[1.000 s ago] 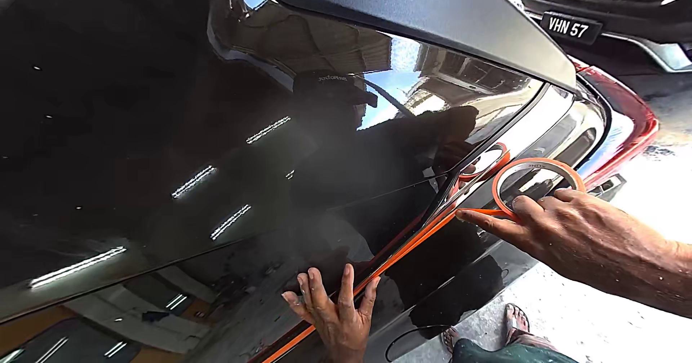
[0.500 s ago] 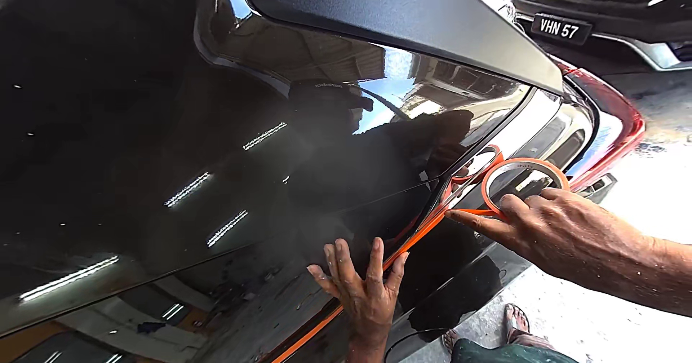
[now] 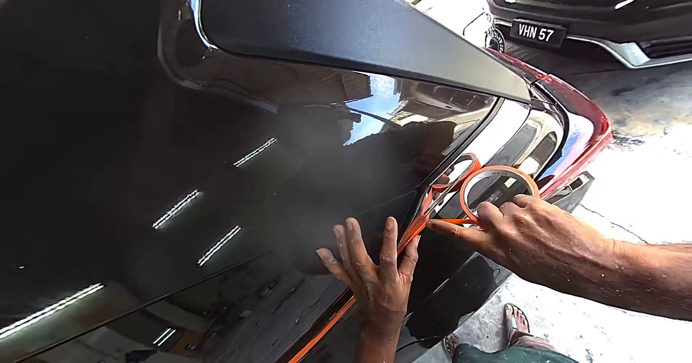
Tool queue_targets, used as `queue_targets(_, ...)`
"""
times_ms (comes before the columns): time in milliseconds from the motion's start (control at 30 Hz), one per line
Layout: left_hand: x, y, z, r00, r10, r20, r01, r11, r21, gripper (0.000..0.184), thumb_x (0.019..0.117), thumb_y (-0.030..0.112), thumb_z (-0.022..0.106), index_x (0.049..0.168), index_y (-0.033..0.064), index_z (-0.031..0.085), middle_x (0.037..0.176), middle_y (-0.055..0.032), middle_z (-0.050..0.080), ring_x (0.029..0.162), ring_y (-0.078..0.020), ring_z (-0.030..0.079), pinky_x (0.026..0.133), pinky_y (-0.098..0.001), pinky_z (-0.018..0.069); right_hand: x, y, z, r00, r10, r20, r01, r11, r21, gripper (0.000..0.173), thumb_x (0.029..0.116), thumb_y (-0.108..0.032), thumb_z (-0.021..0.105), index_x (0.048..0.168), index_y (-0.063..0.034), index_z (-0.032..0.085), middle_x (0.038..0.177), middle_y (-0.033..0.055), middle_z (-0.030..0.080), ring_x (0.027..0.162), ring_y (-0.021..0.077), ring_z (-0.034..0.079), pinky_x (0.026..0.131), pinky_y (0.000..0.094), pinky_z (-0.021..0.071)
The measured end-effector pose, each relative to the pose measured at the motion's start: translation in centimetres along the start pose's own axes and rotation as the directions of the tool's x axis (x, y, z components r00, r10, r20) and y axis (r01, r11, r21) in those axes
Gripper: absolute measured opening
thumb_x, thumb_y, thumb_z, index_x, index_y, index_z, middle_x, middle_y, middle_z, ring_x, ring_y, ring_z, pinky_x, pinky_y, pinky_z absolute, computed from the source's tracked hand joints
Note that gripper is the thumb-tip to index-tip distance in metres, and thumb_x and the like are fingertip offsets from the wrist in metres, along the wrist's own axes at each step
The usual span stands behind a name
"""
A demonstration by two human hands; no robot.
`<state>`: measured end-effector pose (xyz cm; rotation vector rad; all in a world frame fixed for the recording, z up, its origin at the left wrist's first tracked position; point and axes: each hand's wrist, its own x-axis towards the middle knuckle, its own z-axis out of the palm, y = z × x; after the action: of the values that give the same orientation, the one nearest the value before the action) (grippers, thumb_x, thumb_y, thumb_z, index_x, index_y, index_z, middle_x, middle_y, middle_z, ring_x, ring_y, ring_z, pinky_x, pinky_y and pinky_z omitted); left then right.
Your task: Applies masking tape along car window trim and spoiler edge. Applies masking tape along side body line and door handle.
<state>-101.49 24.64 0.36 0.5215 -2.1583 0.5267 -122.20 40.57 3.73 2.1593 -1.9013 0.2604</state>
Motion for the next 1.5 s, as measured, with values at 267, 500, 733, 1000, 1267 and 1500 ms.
queue_targets(267,0.7,0.5,0.3,0.999,0.034,0.032,-0.034,0.999,0.002,0.063,0.0955,0.047,0.067,0.149,0.0201,0.047,0.165,-0.0211,0.028,0.158,-0.035,0.014,0.123,-0.0653,0.0021,-0.8,0.5,0.6,0.999,-0.033,0.0,0.033,0.999,0.015,0.063,0.1015,-0.002,0.046,0.156,-0.0327,0.044,0.066,0.0072,0.047,0.047,0.0226,0.05,0.043,0.033,0.0389)
queue_targets(500,1.3,-0.8,-1.9,0.988,0.057,0.147,-0.056,0.998,-0.005,0.062,0.0938,0.055,0.067,0.146,0.026,0.052,0.164,-0.0203,0.029,0.156,-0.038,0.019,0.124,-0.0581,0.0156,-0.8,0.8,0.4,0.999,-0.045,-0.018,0.046,0.998,0.049,0.059,0.102,-0.002,0.046,0.154,-0.0294,0.048,0.069,0.0094,0.051,0.049,0.0245,0.052,0.044,0.0338,0.0389)
queue_targets(733,1.9,-0.6,-2.8,0.99,-0.018,0.139,0.006,0.996,0.09,0.078,0.0888,0.068,0.065,0.148,0.0194,0.048,0.163,-0.0299,0.023,0.156,-0.045,0.012,0.124,-0.0581,0.0095,-1.5,0.7,-0.2,0.996,-0.086,-0.021,0.088,0.989,0.118,0.055,0.1018,-0.001,0.046,0.152,-0.023,0.051,0.067,0.0086,0.05,0.049,0.0245,0.052,0.044,0.0346,0.0405)
queue_targets(1000,2.1,-0.7,-2.9,0.99,-0.03,0.136,0.014,0.993,0.12,0.085,0.0854,0.071,0.066,0.15,0.019,0.047,0.163,-0.0311,0.023,0.155,-0.0476,0.012,0.124,-0.0592,0.008,-5.3,2.1,-2.1,0.989,-0.124,-0.082,0.13,0.988,0.081,0.042,0.1024,-0.005,0.04,0.139,-0.0095,0.06,0.064,0.0058,0.048,0.044,0.0223,0.048,0.04,0.0345,0.0381)
queue_targets(1267,3.5,-1.4,-3.6,0.981,0.027,0.193,-0.063,0.981,0.186,0.106,0.0791,0.082,0.062,0.156,0.0141,0.039,0.165,-0.032,0.02,0.155,-0.0486,0.012,0.123,-0.0633,0.0066,-5.3,6.0,-1.1,0.992,-0.125,-0.034,0.127,0.991,0.052,0.051,0.1026,-0.008,0.047,0.151,-0.0241,0.052,0.066,0.0047,0.048,0.048,0.0211,0.05,0.045,0.035,0.041)
queue_targets(1500,3.4,-1.2,-3.4,0.982,-0.002,0.187,-0.037,0.978,0.205,0.107,0.0775,0.084,0.061,0.155,0.0131,0.041,0.164,-0.0328,0.022,0.154,-0.051,0.013,0.121,-0.0667,0.0057,-3.3,6.0,-1.2,0.998,-0.062,-0.007,0.062,0.998,0.004,0.051,0.1011,-0.004,0.049,0.149,-0.0205,0.053,0.063,0.0048,0.049,0.046,0.0203,0.049,0.043,0.0332,0.0373)
